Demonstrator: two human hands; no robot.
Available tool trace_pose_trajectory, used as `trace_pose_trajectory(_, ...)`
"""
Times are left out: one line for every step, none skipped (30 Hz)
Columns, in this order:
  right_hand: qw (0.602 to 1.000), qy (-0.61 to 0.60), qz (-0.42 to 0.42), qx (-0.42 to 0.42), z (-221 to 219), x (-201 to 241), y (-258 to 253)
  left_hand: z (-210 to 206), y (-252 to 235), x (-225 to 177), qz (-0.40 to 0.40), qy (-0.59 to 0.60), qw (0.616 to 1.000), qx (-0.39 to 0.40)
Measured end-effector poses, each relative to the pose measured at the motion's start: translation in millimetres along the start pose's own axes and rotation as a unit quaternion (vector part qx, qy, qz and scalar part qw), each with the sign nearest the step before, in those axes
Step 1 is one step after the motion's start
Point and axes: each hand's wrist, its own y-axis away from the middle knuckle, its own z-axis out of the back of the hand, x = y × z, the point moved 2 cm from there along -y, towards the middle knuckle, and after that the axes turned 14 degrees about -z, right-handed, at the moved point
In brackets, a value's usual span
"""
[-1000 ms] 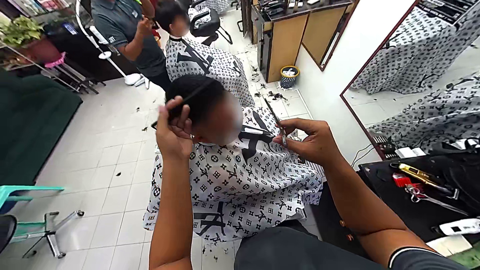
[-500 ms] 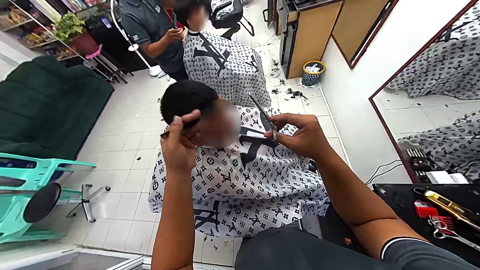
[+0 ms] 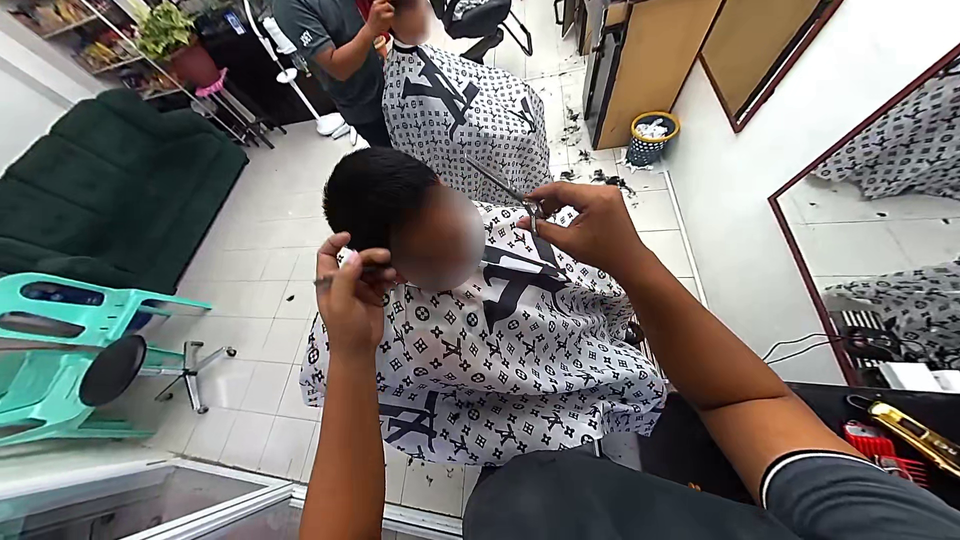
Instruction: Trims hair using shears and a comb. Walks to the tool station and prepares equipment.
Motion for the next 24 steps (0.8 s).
trace_pose_trajectory(1.000, 0.011, 0.004, 0.000, 0, -4, -6, 3, 8, 3, -0.008, 0.021, 1.000, 0.018)
trace_pose_trajectory(1.000, 0.021, 0.011, 0.000, -1, -7, -13, 7, 12, 4, -0.015, 0.043, 0.999, 0.030)
trace_pose_trajectory(0.999, 0.033, 0.020, 0.002, -2, -9, -19, 11, 15, 6, -0.016, 0.063, 0.997, 0.037)
trace_pose_trajectory(0.998, 0.043, 0.035, 0.007, -4, -11, -24, 14, 16, 6, -0.013, 0.076, 0.996, 0.041)
trace_pose_trajectory(0.997, 0.051, 0.052, 0.012, -6, -11, -29, 18, 16, 6, -0.009, 0.083, 0.995, 0.046)
trace_pose_trajectory(0.996, 0.058, 0.066, 0.016, -8, -10, -32, 21, 15, 7, -0.006, 0.084, 0.995, 0.050)
trace_pose_trajectory(0.995, 0.064, 0.076, 0.019, -10, -9, -35, 24, 14, 7, -0.004, 0.082, 0.995, 0.052)
trace_pose_trajectory(0.994, 0.068, 0.082, 0.021, -12, -7, -37, 27, 13, 8, -0.004, 0.083, 0.995, 0.052)
trace_pose_trajectory(0.993, 0.072, 0.088, 0.019, -13, -5, -39, 29, 13, 8, -0.005, 0.085, 0.995, 0.051)
trace_pose_trajectory(0.992, 0.077, 0.095, 0.015, -14, -4, -41, 30, 12, 9, -0.005, 0.088, 0.995, 0.050)
trace_pose_trajectory(0.991, 0.087, 0.105, 0.007, -15, -3, -42, 31, 12, 11, -0.004, 0.089, 0.995, 0.049)
trace_pose_trajectory(0.987, 0.105, 0.118, -0.005, -15, -3, -43, 33, 12, 13, -0.002, 0.089, 0.995, 0.050)
trace_pose_trajectory(0.982, 0.129, 0.134, -0.013, -15, -3, -44, 33, 11, 14, -0.001, 0.089, 0.995, 0.051)
trace_pose_trajectory(0.976, 0.156, 0.150, -0.021, -15, -3, -45, 34, 10, 15, -0.002, 0.087, 0.995, 0.053)
trace_pose_trajectory(0.969, 0.179, 0.168, -0.031, -15, -4, -46, 34, 8, 15, -0.006, 0.083, 0.995, 0.057)
trace_pose_trajectory(0.962, 0.195, 0.188, -0.043, -16, -5, -47, 35, 5, 15, -0.011, 0.077, 0.995, 0.063)
trace_pose_trajectory(0.955, 0.207, 0.206, -0.052, -18, -8, -48, 36, 3, 15, -0.014, 0.073, 0.995, 0.068)
trace_pose_trajectory(0.949, 0.215, 0.224, -0.059, -20, -10, -49, 36, 0, 14, -0.017, 0.071, 0.995, 0.071)
trace_pose_trajectory(0.943, 0.221, 0.241, -0.065, -22, -13, -50, 36, -2, 14, -0.021, 0.070, 0.995, 0.071)
trace_pose_trajectory(0.938, 0.226, 0.255, -0.068, -25, -15, -51, 36, -5, 14, -0.025, 0.069, 0.995, 0.070)
trace_pose_trajectory(0.933, 0.228, 0.268, -0.073, -27, -17, -52, 35, -9, 13, -0.032, 0.068, 0.995, 0.069)
trace_pose_trajectory(0.930, 0.229, 0.278, -0.078, -30, -19, -54, 34, -12, 12, -0.040, 0.066, 0.995, 0.070)
trace_pose_trajectory(0.927, 0.230, 0.284, -0.082, -33, -21, -55, 33, -14, 11, -0.047, 0.064, 0.994, 0.072)
trace_pose_trajectory(0.926, 0.231, 0.286, -0.085, -35, -23, -57, 32, -16, 9, -0.051, 0.063, 0.994, 0.076)
